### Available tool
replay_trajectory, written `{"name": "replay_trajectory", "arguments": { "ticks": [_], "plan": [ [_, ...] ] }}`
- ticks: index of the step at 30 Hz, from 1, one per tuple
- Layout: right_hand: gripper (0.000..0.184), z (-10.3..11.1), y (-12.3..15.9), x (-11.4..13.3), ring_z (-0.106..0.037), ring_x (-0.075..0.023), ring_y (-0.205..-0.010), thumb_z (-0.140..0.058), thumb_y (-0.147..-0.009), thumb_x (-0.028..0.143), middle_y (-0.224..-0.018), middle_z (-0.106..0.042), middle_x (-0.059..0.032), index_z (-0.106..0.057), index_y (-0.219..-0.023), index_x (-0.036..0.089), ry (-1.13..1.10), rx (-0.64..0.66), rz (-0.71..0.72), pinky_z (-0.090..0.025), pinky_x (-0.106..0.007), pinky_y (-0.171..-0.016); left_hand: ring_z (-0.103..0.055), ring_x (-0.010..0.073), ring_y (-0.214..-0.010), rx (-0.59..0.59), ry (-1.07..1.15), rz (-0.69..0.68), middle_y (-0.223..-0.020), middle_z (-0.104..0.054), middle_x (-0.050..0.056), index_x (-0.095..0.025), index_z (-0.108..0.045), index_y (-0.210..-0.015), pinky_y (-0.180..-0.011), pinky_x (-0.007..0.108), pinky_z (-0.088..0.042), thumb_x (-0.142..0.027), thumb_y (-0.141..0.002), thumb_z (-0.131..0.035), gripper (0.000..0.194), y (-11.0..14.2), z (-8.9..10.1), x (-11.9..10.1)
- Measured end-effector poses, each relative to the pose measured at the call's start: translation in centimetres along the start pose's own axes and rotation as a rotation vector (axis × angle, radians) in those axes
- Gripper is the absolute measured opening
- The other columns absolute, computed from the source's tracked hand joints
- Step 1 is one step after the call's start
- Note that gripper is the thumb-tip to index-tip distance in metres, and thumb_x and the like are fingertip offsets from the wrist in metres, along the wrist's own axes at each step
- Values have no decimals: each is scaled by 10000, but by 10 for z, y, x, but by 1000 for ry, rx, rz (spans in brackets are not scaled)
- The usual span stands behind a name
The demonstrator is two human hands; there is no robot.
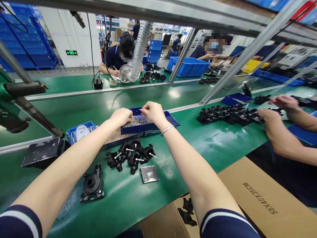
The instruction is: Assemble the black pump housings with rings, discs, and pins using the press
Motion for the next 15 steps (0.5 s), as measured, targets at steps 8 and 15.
{"name": "replay_trajectory", "arguments": {
  "ticks": [8,15],
  "plan": [
    [95,-10,117,67,-698,-151,-751,-669,-917,212,-801,-746,-4,-721,-839,200,-380,132,470,-540,-270,-728,-682,190,-840,-268,373,52,-821,-749,56,-146,-739,-971,-807,310,-493,-199,-934,-550,200,97,28,26],
    [95,-78,177,103,-678,-142,-774,-652,-935,147,-827,-712,-13,-650,-849,188,-513,277,618,-541,-257,-720,-627,140,-679,-362,1159,447,-786,-730,54,-157,-711,-830,-647,266,-506,-370,-803,-770,223,242,5,54]
  ]
}}
Point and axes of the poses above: each hand's wrist, its own y-axis away from the middle knuckle, its own z-axis out of the back of the hand, x = y × z, the point moved 1 cm from there along -y, towards the middle knuckle
